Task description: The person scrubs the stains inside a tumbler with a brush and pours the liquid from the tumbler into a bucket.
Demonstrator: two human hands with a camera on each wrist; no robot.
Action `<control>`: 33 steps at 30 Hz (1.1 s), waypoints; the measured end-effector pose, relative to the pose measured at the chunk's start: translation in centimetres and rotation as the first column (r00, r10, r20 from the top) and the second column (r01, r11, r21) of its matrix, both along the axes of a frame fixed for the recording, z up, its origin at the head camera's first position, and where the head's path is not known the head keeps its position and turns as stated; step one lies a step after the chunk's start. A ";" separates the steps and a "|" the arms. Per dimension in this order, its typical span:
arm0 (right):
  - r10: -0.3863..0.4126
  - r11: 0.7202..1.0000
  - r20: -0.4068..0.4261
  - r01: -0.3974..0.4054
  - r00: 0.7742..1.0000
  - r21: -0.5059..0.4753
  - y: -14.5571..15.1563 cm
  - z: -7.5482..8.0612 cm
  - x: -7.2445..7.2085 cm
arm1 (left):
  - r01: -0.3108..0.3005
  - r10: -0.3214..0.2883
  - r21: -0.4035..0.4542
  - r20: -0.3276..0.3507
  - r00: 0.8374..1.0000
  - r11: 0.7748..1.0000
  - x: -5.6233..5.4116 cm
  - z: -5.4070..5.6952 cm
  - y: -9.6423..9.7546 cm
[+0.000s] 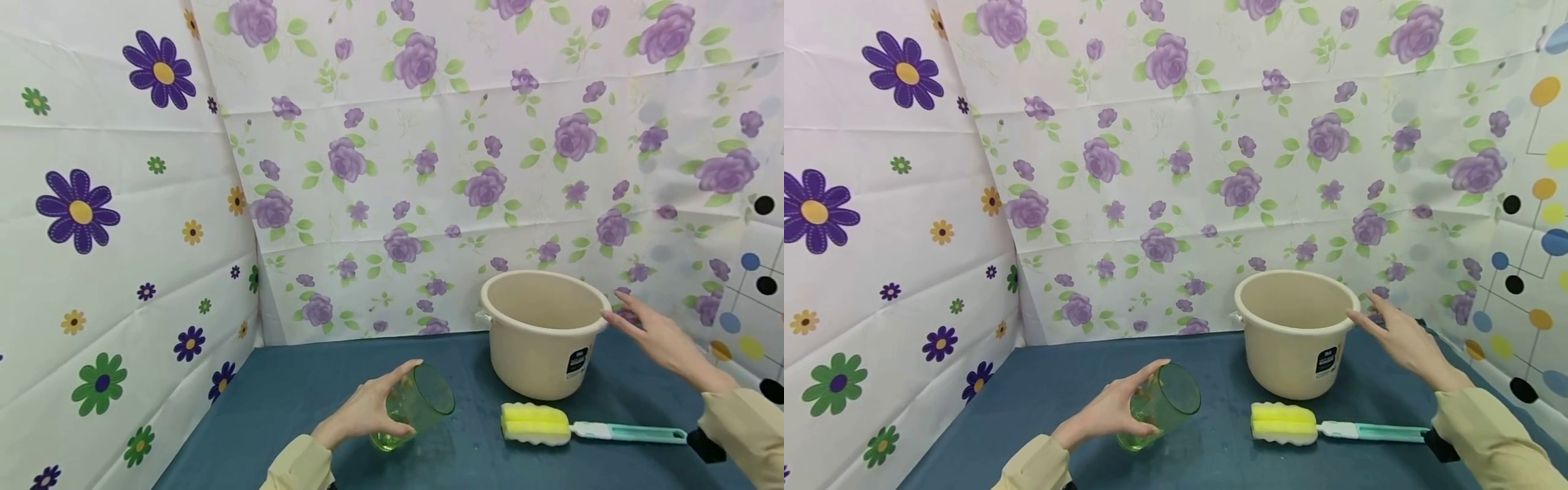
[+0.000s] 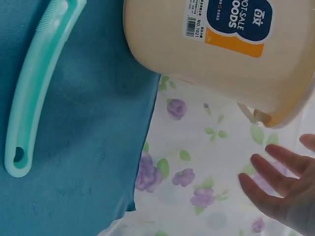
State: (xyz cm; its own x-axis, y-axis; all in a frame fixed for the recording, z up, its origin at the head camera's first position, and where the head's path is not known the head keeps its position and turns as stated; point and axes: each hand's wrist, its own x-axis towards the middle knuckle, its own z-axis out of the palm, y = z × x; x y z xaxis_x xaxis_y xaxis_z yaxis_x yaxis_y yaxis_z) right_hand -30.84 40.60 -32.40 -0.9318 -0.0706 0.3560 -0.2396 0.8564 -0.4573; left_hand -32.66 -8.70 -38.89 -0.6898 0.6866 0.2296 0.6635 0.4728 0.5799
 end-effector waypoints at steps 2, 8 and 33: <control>0.016 1.000 0.026 -0.016 1.000 0.005 0.0 0.0 -0.5 | -0.001 0.001 -0.001 0.000 1.000 1.000 0.0 0.0 0.0; 0.011 0.999 0.077 -0.014 0.997 0.039 -0.1 0.1 -2.0 | 0.000 0.000 0.001 -0.001 1.000 1.000 -0.1 -0.2 0.1; 0.038 0.999 0.190 -0.032 0.981 -0.034 -0.7 -0.6 -2.9 | -0.045 0.054 0.097 -0.087 0.995 0.994 -0.4 0.4 0.4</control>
State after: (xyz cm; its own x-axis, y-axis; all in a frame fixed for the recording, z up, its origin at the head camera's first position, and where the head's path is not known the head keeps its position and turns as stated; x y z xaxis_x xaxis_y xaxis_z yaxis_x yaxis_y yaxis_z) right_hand -33.71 39.90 -33.01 -0.9799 -0.0964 0.1748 -0.1754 0.8340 -0.5231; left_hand -33.05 -8.32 -38.54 -0.6962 0.6246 0.3538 0.6918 0.4522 0.5629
